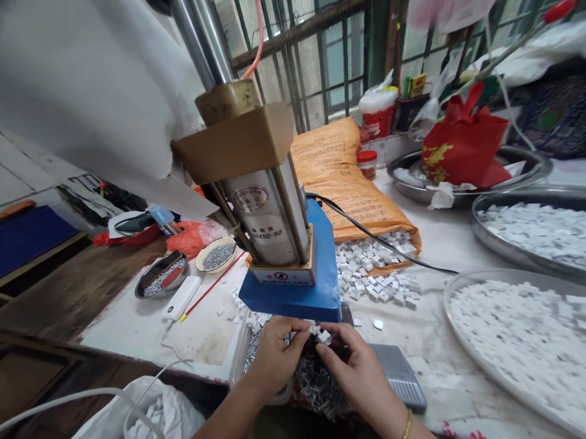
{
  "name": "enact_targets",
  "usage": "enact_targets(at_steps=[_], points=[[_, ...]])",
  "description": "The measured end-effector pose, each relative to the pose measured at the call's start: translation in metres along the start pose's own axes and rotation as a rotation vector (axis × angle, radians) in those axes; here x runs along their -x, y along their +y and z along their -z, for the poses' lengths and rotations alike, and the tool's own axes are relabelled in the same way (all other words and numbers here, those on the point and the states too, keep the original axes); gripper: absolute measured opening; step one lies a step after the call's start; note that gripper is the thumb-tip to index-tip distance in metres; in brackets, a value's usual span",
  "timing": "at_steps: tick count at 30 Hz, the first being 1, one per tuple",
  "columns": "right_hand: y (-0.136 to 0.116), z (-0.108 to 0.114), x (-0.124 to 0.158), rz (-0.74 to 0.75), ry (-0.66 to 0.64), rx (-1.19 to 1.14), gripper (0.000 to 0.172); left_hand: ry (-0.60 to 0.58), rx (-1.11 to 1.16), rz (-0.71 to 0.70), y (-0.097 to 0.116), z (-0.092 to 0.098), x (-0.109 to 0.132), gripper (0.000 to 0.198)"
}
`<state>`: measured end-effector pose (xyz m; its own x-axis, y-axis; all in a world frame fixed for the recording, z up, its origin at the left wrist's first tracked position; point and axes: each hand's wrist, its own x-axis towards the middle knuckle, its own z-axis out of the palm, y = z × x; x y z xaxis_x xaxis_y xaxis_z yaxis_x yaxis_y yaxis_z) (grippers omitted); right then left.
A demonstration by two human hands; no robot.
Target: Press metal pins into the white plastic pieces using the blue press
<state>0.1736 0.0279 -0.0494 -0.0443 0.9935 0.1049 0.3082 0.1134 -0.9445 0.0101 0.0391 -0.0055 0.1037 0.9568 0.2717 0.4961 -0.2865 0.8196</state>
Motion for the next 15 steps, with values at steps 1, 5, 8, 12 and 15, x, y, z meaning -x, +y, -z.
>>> enact_targets(at_steps=[1,5,8,12,15], points=[[0.000,0.000,0.000,0.001,-0.003,0.007,0.033,-0.009,-0.014,-0.018,0.000,0.000,0.001,0.014],[-0.005,-0.001,-0.001,0.047,0.007,0.072,0.031,-0.043,-0.063,-0.080,-0.001,0.004,0.000,0.017],[-0.013,-0.005,-0.005,0.114,0.044,0.114,0.027,-0.041,-0.033,-0.071,-0.001,0.006,-0.003,0.017],[-0.020,-0.011,-0.009,0.047,0.117,0.100,0.025,0.033,0.121,0.048,0.001,0.003,-0.008,0.013],[-0.019,-0.015,-0.010,-0.002,0.119,0.053,0.027,0.001,0.154,0.045,0.002,-0.001,-0.007,0.013]])
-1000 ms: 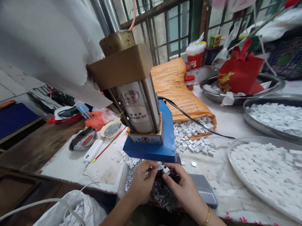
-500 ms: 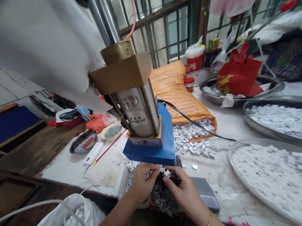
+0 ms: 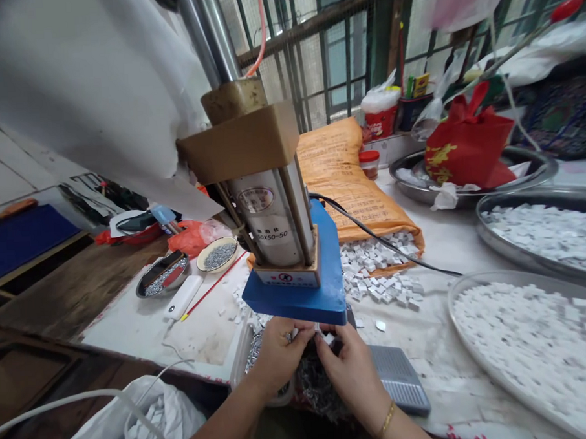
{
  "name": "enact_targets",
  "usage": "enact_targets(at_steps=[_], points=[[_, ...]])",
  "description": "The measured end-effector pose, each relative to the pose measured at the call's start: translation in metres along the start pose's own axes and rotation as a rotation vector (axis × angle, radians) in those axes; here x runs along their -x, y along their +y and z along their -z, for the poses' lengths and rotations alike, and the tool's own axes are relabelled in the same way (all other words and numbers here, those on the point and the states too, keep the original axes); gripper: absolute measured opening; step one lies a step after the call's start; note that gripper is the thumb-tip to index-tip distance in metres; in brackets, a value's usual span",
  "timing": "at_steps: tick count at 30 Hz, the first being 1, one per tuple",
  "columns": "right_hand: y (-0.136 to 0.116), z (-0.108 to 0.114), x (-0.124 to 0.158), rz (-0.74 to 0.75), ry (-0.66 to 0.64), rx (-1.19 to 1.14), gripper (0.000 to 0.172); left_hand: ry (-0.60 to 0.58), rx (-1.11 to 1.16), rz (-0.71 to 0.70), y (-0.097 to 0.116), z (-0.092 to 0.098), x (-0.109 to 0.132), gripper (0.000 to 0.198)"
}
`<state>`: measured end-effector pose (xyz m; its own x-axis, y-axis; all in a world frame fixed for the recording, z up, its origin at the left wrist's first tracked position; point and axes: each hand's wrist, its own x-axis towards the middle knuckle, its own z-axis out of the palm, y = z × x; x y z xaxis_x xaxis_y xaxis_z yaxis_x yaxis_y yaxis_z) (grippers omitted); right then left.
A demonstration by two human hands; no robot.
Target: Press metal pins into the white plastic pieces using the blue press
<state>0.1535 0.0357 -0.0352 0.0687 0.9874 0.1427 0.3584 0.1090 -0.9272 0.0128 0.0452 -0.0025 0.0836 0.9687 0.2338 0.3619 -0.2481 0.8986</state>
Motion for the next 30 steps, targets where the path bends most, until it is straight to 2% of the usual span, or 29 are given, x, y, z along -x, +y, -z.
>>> enact_targets(at_steps=[8,14,19,25,30], points=[[0.0018,-0.0031,-0.0008,-0.084,0.029,-0.026,0.031,0.005,0.110,0.093,0.0034,-0.0061,0.0005,0.010],[-0.0016,-0.0018,-0.0021,-0.073,0.035,-0.028,0.028,-0.017,0.159,0.031,0.0043,-0.0088,-0.0014,0.013],[-0.0020,0.0004,-0.0014,-0.061,0.004,-0.015,0.028,0.044,0.114,0.092,0.0001,-0.0097,0.0006,0.010],[-0.0014,-0.0009,-0.0018,-0.075,-0.013,-0.031,0.030,0.026,0.090,0.073,-0.0006,-0.0101,0.0008,0.012],[-0.0052,0.0004,-0.0020,-0.066,0.000,-0.005,0.029,0.071,0.090,0.115,-0.0046,-0.0108,0.0020,0.008]])
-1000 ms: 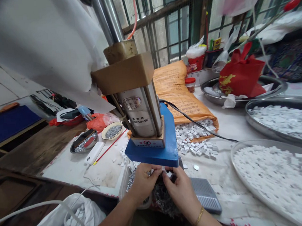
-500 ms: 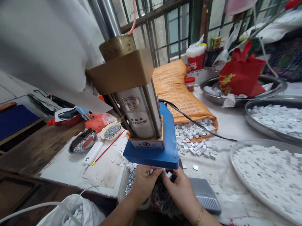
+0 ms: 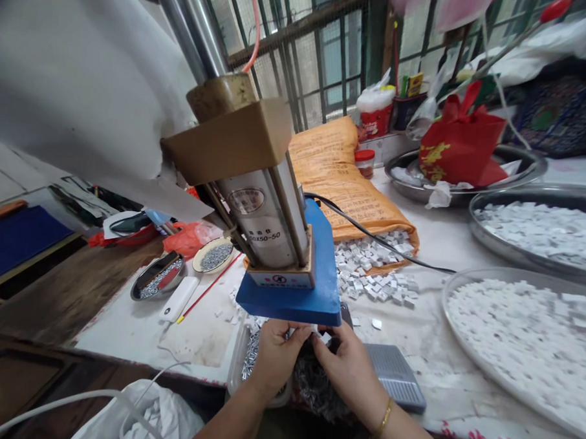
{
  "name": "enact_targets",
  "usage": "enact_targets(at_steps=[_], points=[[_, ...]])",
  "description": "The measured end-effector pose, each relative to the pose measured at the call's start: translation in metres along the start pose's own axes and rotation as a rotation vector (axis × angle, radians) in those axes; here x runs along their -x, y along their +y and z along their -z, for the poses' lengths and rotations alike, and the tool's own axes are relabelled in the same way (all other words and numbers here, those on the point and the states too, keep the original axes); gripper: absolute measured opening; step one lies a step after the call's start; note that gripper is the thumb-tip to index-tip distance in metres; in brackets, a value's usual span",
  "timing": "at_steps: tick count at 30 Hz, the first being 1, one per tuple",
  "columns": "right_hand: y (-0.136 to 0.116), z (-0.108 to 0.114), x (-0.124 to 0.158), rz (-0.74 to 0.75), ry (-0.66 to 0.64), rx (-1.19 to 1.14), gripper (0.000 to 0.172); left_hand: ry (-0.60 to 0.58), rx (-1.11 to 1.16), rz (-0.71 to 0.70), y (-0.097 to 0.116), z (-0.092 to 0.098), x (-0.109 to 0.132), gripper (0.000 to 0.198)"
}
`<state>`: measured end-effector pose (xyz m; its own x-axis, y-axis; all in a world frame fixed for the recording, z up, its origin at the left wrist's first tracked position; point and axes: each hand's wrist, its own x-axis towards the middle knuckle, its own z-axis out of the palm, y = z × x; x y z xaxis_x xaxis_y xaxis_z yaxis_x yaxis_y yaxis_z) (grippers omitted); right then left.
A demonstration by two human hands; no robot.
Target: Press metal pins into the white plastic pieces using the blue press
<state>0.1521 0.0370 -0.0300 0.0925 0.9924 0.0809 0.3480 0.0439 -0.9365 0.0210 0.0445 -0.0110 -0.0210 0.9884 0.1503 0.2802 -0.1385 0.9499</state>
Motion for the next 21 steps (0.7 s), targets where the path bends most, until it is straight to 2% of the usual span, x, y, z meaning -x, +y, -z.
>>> enact_targets(at_steps=[6,12,17,21], points=[[0.0000,0.0006,0.0005,0.016,-0.002,-0.019,0.028,-0.070,0.041,-0.061,0.0058,-0.0008,-0.0023,0.013],[-0.0003,0.0001,0.0002,0.023,0.004,-0.022,0.027,-0.027,0.005,-0.050,0.0069,-0.0007,0.0009,0.011],[0.0022,0.0005,0.0008,0.024,-0.014,-0.028,0.026,-0.062,-0.030,-0.109,0.0063,0.0011,0.0003,0.014],[0.0030,0.0020,0.0010,0.026,-0.029,0.015,0.027,-0.045,-0.102,-0.173,0.0040,0.0028,-0.0001,0.013]])
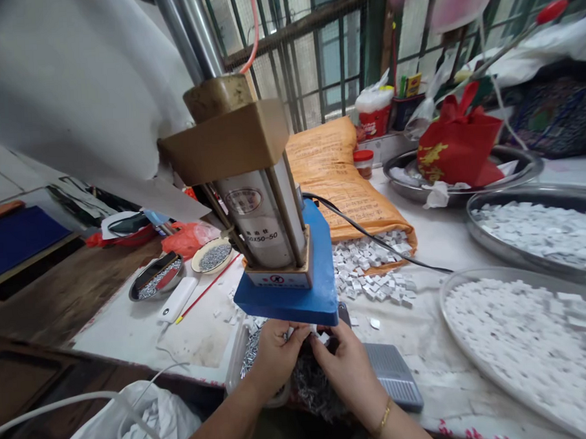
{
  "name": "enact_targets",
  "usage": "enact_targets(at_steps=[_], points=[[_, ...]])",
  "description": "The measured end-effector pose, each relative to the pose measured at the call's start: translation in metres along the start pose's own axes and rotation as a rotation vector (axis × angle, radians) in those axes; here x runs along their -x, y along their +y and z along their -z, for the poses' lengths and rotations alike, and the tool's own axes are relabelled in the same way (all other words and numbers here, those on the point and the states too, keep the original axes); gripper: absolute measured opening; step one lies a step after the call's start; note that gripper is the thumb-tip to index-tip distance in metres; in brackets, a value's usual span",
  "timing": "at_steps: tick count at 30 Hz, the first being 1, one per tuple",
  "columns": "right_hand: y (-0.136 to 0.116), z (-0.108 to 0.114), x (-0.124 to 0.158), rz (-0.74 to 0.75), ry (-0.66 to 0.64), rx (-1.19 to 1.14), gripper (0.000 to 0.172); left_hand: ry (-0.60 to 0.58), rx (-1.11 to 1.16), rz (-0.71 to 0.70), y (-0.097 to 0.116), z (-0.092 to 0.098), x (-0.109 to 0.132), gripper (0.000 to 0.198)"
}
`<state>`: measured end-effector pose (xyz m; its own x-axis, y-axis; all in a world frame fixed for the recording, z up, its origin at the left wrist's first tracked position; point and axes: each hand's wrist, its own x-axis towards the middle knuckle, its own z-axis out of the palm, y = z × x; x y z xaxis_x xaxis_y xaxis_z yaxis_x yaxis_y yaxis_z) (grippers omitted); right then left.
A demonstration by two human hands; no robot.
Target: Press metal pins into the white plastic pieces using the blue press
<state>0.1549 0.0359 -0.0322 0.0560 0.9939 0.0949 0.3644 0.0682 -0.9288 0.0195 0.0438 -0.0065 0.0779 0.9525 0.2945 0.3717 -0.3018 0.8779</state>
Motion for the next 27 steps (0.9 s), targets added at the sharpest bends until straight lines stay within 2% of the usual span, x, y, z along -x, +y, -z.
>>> enact_targets(at_steps=[5,8,10,12,15,17,23,27], points=[[0.001,0.001,0.000,0.017,-0.044,-0.034,0.026,-0.068,-0.177,-0.268,-0.002,0.002,0.001,0.015],[0.008,0.005,0.003,0.049,-0.085,-0.054,0.027,-0.077,-0.215,-0.303,-0.003,0.001,0.003,0.018],[0.013,0.012,0.007,0.073,-0.105,-0.051,0.030,-0.055,-0.194,-0.257,-0.004,0.000,0.003,0.016],[0.015,0.022,0.011,0.081,-0.098,-0.014,0.032,-0.030,-0.090,-0.144,-0.005,-0.001,0.003,0.013],[0.009,0.032,0.012,0.078,-0.054,0.064,0.031,-0.032,0.109,0.052,-0.006,-0.002,0.001,0.014],[0.004,0.031,0.010,0.079,-0.038,0.080,0.031,-0.030,0.147,0.115,-0.006,-0.003,0.000,0.015],[-0.001,0.006,0.002,0.045,-0.010,0.023,0.030,-0.019,0.133,0.138,-0.005,0.001,-0.001,0.015],[0.000,0.001,0.003,-0.002,-0.009,0.005,0.030,-0.032,0.120,0.121,-0.006,0.001,-0.001,0.014]])
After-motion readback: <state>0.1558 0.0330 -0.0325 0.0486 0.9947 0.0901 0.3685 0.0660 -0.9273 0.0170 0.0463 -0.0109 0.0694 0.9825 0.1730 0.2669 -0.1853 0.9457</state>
